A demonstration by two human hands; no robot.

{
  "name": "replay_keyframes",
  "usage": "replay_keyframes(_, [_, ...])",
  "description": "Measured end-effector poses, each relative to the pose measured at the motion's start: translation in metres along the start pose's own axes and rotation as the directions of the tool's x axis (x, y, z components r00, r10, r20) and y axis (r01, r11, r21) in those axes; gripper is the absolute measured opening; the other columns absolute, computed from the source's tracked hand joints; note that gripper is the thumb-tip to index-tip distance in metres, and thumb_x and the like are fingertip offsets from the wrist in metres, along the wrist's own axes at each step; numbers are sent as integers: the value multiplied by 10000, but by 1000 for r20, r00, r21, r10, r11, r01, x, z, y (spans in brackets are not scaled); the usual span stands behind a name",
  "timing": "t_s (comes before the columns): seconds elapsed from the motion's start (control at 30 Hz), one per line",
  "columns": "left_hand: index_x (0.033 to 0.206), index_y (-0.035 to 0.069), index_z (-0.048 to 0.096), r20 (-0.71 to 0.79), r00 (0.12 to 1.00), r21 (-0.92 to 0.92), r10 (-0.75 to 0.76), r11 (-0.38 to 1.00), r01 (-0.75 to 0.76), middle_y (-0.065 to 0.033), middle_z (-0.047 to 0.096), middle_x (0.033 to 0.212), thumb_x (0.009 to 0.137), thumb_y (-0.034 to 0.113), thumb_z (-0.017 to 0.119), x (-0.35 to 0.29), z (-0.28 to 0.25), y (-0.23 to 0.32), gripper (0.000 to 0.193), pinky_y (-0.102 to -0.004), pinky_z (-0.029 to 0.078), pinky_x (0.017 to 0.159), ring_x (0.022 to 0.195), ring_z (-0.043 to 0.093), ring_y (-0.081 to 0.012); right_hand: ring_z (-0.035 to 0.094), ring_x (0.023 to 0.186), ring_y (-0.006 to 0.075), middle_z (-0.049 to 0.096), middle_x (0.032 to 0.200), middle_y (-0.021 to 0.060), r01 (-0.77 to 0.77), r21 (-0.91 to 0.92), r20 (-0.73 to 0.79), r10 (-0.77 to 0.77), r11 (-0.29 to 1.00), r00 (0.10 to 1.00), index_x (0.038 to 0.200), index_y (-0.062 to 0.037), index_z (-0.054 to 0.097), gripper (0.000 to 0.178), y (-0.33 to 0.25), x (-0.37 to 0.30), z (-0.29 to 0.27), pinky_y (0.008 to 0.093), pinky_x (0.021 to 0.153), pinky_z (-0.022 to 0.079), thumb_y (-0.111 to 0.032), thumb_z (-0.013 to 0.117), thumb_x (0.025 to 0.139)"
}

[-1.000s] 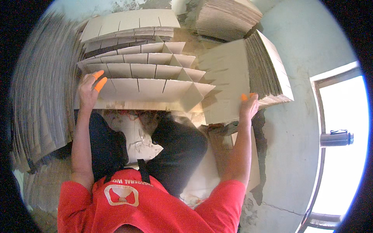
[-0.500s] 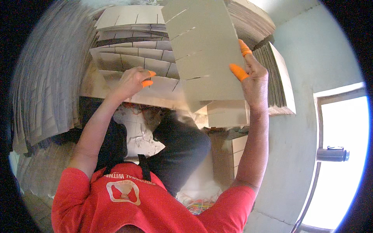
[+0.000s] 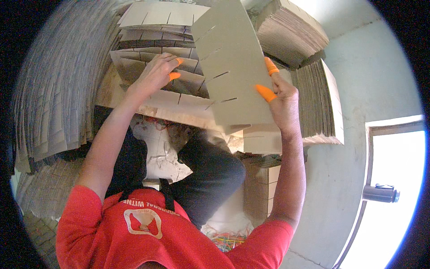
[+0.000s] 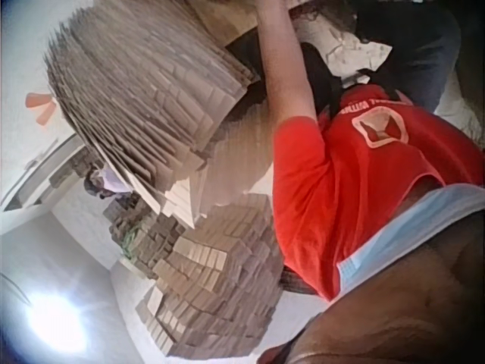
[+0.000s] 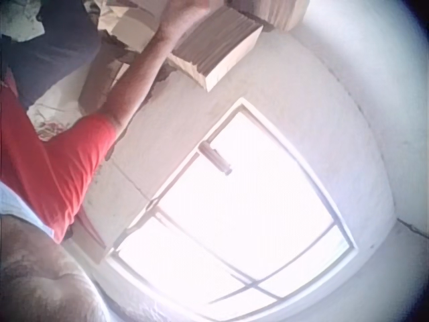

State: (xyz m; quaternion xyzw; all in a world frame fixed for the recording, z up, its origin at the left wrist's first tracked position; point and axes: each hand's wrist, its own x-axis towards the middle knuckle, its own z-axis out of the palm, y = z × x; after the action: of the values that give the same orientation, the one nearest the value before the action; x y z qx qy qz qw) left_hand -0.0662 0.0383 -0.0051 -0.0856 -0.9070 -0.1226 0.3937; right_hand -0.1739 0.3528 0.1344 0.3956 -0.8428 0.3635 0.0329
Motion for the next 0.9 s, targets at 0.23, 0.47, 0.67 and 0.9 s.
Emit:
replay_keyframes(0.23, [849,56,697,378,906,-1,-189,979,205,-213,649,743,788,133,735,-8,6,-11,106,-484,517,666,743,649,-409,484,776,38,688,1040,-15,13,28,11,-13,1000,1000,1434,-99,495,696,-3,-1,11,169,771,415,40,736,796])
replay_keyframes(0.47, [931,29,694,183,972,-87,-149,982,167,-200,679,836,788,160,750,7,-3,-17,202,-472,525,699,788,659,-389,572,1039,67,615,1276,65,-76,-99,42,80,992,996,1458,-32,430,680,7,-4,10,240,930,484,131,635,831])
replay_keyframes(0.67, [935,12,687,373,884,168,-282,957,235,-197,687,885,798,22,686,13,16,-48,137,-486,535,731,841,671,-380,347,712,55,341,786,-72,-23,124,-26,26,992,999,1427,-91,500,704,14,-4,11,159,709,341,94,707,781])
replay_keyframes(0.9, [868,44,707,408,868,59,-284,957,286,-208,672,805,789,14,657,16,12,-41,98,-481,542,671,792,674,-386,270,662,61,237,762,-95,-81,-82,50,86,993,995,1448,-117,477,781,10,-7,8,157,645,308,112,714,740])
